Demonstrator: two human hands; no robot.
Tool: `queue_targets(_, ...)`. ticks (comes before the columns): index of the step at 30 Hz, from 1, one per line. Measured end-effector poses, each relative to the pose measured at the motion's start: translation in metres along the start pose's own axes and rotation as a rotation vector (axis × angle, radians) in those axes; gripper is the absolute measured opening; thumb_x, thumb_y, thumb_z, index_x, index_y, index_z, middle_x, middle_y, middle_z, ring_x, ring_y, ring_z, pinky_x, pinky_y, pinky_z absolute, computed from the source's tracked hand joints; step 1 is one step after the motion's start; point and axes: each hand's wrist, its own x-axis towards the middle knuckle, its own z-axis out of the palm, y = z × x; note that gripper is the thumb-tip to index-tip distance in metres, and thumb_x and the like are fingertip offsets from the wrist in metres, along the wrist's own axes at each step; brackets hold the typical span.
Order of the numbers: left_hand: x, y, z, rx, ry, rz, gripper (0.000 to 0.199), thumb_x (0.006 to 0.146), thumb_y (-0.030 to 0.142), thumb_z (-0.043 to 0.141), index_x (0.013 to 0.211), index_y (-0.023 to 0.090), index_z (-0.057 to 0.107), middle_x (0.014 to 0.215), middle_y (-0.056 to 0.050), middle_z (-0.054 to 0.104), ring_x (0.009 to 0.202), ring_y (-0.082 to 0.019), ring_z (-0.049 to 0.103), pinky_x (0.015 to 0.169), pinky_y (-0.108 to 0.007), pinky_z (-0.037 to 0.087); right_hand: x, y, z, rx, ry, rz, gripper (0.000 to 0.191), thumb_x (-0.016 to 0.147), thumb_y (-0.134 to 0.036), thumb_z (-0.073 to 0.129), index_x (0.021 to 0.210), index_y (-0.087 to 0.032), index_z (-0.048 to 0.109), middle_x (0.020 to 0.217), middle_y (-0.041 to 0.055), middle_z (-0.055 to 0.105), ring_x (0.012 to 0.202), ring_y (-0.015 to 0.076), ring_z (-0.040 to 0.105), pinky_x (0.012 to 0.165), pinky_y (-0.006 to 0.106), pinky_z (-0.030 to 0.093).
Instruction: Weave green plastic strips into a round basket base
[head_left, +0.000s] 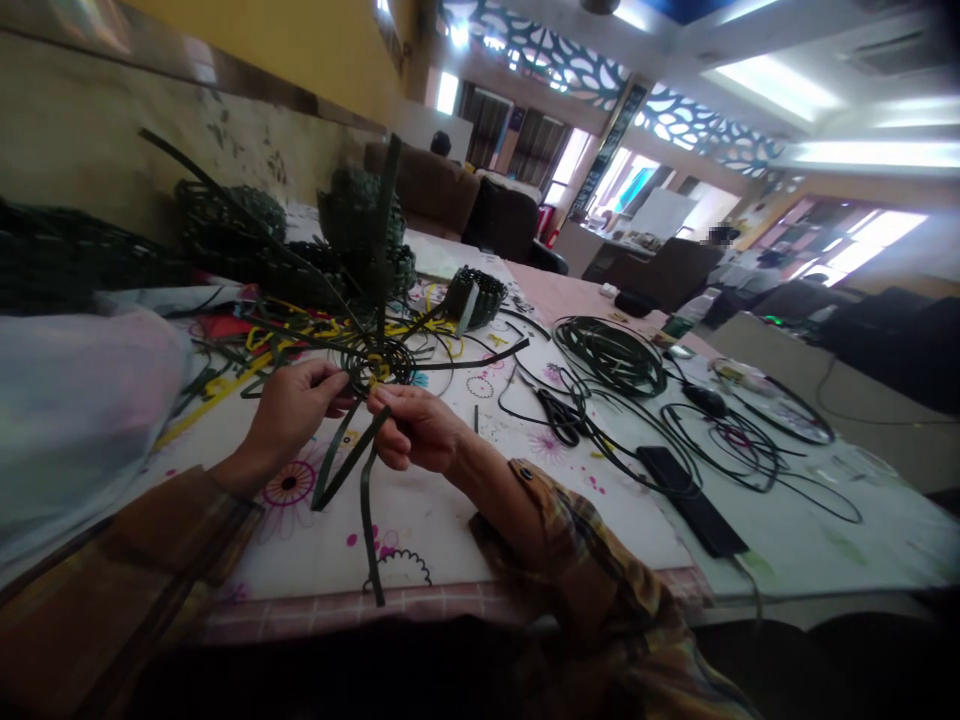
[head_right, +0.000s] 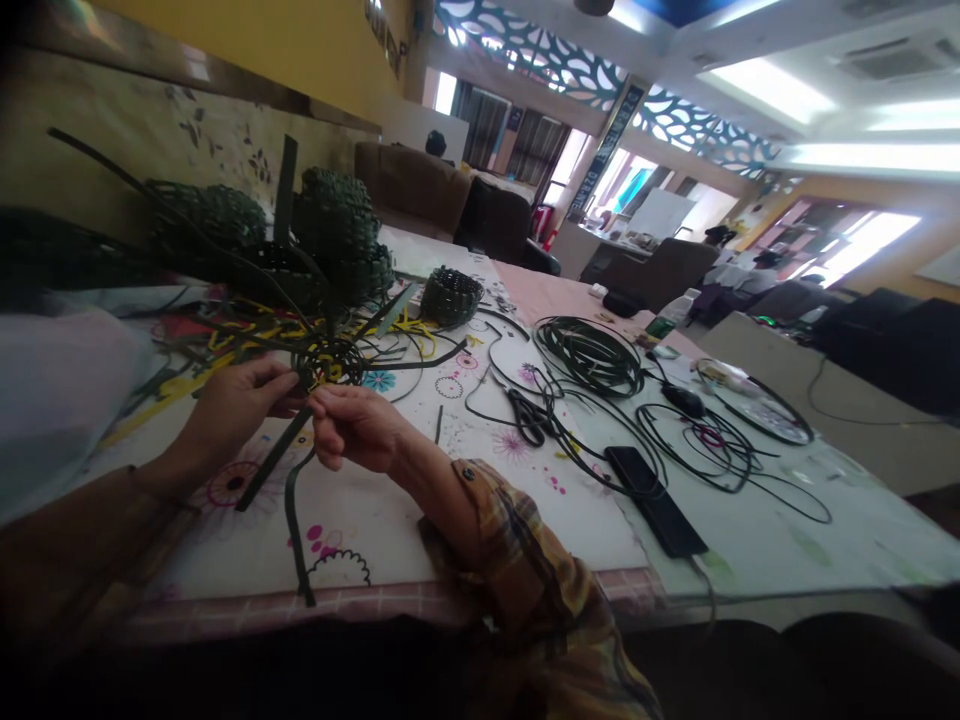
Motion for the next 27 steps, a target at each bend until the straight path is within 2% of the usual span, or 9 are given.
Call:
queue_targets(5,0.002,-0.002,-0.001,-0.004,0.011,-0.011,0.025,0.080,0.044,0.078,0.078,0.020,0.073,0.075,-0.004,0.076,0.071,-0.024,0.078,0.064,-0.030,0.067,0.003,0.000,0.002,0.052,0.112,0.037,0.034,0.117,-0.028,0.042,0.083,-0.026,0.043,0.044,-0.0098,0.045,0.035,0.0111,0.038,0.040,0.019,0.040)
queue_targets(9,0.004,-0.003,-0.002,0.004,0.034,-0.023,0.021,0.082,0.040,0.077,0.077,0.020,0.072,0.073,-0.003,0.075,0.070,-0.023,0.078,0.065,-0.030,0.067,0.003,-0.001,0.006,0.071,0.193,0.026,0.035,0.115,-0.022,0.036,0.081,-0.025,0.043,0.043,-0.0086,0.045,0.035,0.0109,0.037,0.039,0.019,0.036)
queue_targets(13,0.006,-0.003,-0.002,0.007,0.063,-0.030,0.018,0.082,0.036,0.076,0.076,0.019,0.071,0.073,-0.003,0.074,0.067,-0.023,0.077,0.062,-0.029,0.066,0.001,-0.001,0.010,0.040,0.277,0.002,0.031,0.110,-0.020,0.042,0.080,-0.025,0.045,0.043,-0.0082,0.048,0.033,0.0101,0.038,0.037,0.020,0.034)
queue_targets(18,0.008,0.000,-0.002,-0.006,0.112,-0.049,0.012,0.081,0.030,0.071,0.074,0.020,0.069,0.069,-0.001,0.073,0.064,-0.022,0.076,0.060,-0.028,0.064,-0.001,0.002,0.011,-0.200,0.365,0.039,0.027,0.105,-0.018,0.045,0.079,-0.024,0.048,0.043,-0.0060,0.055,0.032,0.0114,0.050,0.034,0.018,0.029)
queue_targets(23,0.008,0.001,-0.002,-0.010,0.121,-0.064,0.013,0.080,0.030,0.072,0.073,0.020,0.069,0.068,-0.002,0.073,0.065,-0.023,0.077,0.060,-0.029,0.064,-0.003,0.002,0.016,-0.427,0.390,0.099,0.033,0.103,-0.013,0.045,0.072,-0.024,0.047,0.039,-0.0044,0.055,0.029,0.0095,0.046,0.034,0.017,0.027)
queue_targets(27,0.008,-0.001,-0.003,-0.008,0.098,-0.050,0.014,0.080,0.033,0.073,0.074,0.020,0.070,0.071,-0.003,0.075,0.068,-0.024,0.078,0.062,-0.029,0.065,-0.004,0.000,0.016,-0.437,0.381,0.098,0.033,0.102,-0.013,0.044,0.071,-0.024,0.047,0.040,-0.0044,0.056,0.030,0.0091,0.045,0.034,0.017,0.028)
